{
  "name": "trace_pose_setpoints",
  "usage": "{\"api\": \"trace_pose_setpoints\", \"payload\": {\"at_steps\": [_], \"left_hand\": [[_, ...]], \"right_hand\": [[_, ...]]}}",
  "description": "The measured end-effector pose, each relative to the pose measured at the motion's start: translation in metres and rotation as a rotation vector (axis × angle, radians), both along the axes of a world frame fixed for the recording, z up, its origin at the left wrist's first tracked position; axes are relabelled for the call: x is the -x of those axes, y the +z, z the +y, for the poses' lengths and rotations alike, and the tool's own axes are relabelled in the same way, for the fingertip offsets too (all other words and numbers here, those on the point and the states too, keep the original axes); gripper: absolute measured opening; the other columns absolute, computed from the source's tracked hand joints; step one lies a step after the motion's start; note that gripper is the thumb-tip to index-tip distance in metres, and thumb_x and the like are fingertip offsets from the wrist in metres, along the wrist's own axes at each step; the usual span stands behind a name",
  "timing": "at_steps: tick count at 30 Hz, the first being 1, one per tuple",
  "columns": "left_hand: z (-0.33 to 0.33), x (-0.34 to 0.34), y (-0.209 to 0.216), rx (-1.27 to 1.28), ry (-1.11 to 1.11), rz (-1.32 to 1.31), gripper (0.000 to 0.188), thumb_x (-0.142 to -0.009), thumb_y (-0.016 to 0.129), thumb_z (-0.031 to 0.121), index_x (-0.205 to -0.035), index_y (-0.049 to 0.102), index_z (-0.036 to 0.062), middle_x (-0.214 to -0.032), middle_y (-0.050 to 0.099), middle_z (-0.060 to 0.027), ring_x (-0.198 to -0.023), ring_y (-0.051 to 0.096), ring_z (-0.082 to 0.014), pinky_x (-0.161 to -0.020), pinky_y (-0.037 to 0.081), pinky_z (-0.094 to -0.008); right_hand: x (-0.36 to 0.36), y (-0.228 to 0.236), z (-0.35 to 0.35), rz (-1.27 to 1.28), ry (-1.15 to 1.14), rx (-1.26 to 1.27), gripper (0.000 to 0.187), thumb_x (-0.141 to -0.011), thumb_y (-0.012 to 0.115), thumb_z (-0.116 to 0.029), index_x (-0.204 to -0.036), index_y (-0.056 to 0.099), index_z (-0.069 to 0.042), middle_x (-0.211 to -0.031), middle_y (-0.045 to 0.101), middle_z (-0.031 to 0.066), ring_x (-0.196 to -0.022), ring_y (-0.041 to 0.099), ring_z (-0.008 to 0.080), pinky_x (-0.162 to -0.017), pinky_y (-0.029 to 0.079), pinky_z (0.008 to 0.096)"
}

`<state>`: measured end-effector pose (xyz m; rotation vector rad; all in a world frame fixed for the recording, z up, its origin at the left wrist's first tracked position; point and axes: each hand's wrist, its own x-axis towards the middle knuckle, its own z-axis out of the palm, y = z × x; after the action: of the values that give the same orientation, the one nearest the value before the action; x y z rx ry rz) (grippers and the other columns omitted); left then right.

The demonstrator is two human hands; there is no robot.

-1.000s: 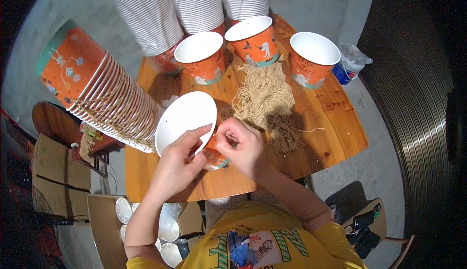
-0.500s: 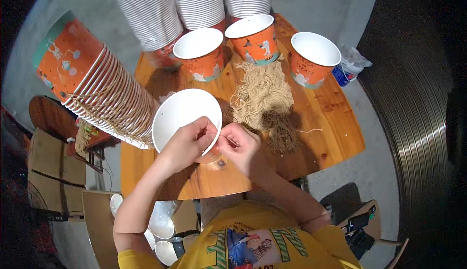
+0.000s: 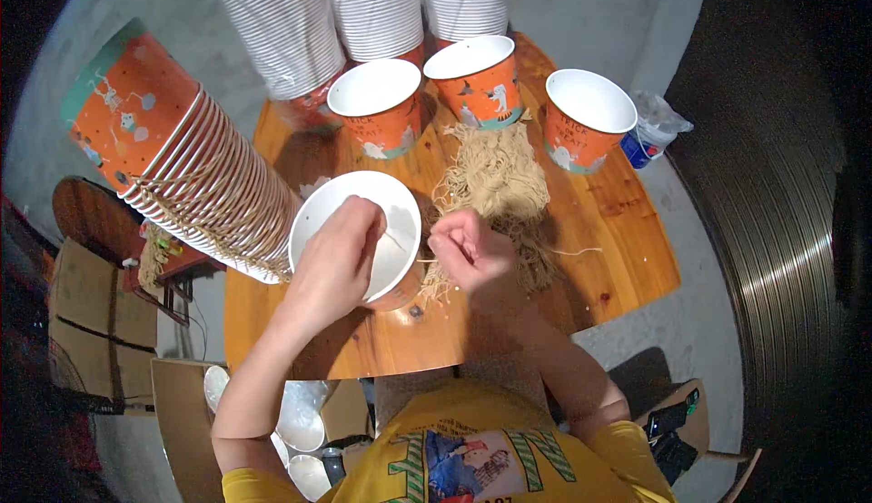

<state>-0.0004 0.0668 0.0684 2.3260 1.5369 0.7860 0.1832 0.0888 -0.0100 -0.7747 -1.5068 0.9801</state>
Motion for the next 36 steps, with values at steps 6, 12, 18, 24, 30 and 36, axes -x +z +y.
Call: {"api": "trace_pose_setpoints", "payload": {"at_steps": [6,12,18,24,30,36], "left_hand": [[0.004,-0.014,0.002,0.121,-0.099,-0.259,0.017,-0.088,0.054,0.002,-0.105,0.048,0.0024,-0.091,0.05,-0.0097,-0.08,0.053,-0.0213,-0.074,0.044,-0.031],[0.004,-0.006,-0.006,0.679,-0.01,-0.838,0.045,-0.084,0.057,-0.002,-0.126,0.043,0.0049,-0.1,0.055,-0.0021,-0.085,0.052,-0.0086,-0.079,0.044,-0.0228],[0.01,-0.008,-0.007,0.866,0.02,-0.96,0.037,-0.082,0.06,0.001,-0.118,0.049,0.0024,-0.092,0.058,-0.0001,-0.079,0.052,-0.0066,-0.072,0.043,-0.0203],[0.014,-0.007,-0.017,0.874,0.026,-0.977,0.008,-0.091,0.054,0.012,-0.093,0.055,0.0038,-0.078,0.057,0.0008,-0.065,0.051,-0.0056,-0.058,0.04,-0.0188],[0.015,-0.012,-0.015,0.856,-0.033,-1.044,0.008,-0.091,0.053,0.012,-0.093,0.057,0.0043,-0.08,0.057,0.0013,-0.065,0.048,-0.0042,-0.059,0.038,-0.0177],[0.01,-0.014,-0.016,0.746,-0.041,-0.827,0.011,-0.088,0.057,0.012,-0.096,0.06,0.0053,-0.078,0.057,0.0036,-0.067,0.047,-0.0033,-0.06,0.039,-0.0178]], "right_hand": [[-0.003,0.032,0.012,-0.269,0.257,0.148,0.013,-0.089,0.062,-0.016,-0.085,0.057,-0.005,-0.059,0.042,-0.0069,-0.052,0.035,0.0016,-0.046,0.026,0.0225],[0.003,0.018,0.018,-0.16,0.319,0.229,0.011,-0.092,0.058,-0.013,-0.086,0.057,-0.004,-0.066,0.045,-0.009,-0.058,0.037,-0.0011,-0.05,0.029,0.0189],[0.006,0.011,0.021,0.032,0.369,0.274,0.009,-0.093,0.056,-0.011,-0.094,0.058,-0.002,-0.076,0.055,-0.0049,-0.067,0.048,0.0008,-0.058,0.038,0.0177],[-0.007,0.025,0.021,-0.091,0.392,0.183,0.015,-0.094,0.055,-0.012,-0.105,0.051,-0.002,-0.078,0.056,-0.0019,-0.067,0.048,0.0024,-0.058,0.037,0.0179],[-0.032,0.077,0.019,-0.214,0.563,0.356,0.019,-0.092,0.057,-0.02,-0.104,0.052,-0.006,-0.077,0.06,0.0005,-0.063,0.051,0.0041,-0.054,0.037,0.0165],[-0.017,0.081,0.032,-0.159,0.632,0.412,0.016,-0.091,0.057,-0.019,-0.1,0.062,-0.007,-0.08,0.063,-0.0025,-0.056,0.042,0.0012,-0.048,0.031,0.0156]]}}
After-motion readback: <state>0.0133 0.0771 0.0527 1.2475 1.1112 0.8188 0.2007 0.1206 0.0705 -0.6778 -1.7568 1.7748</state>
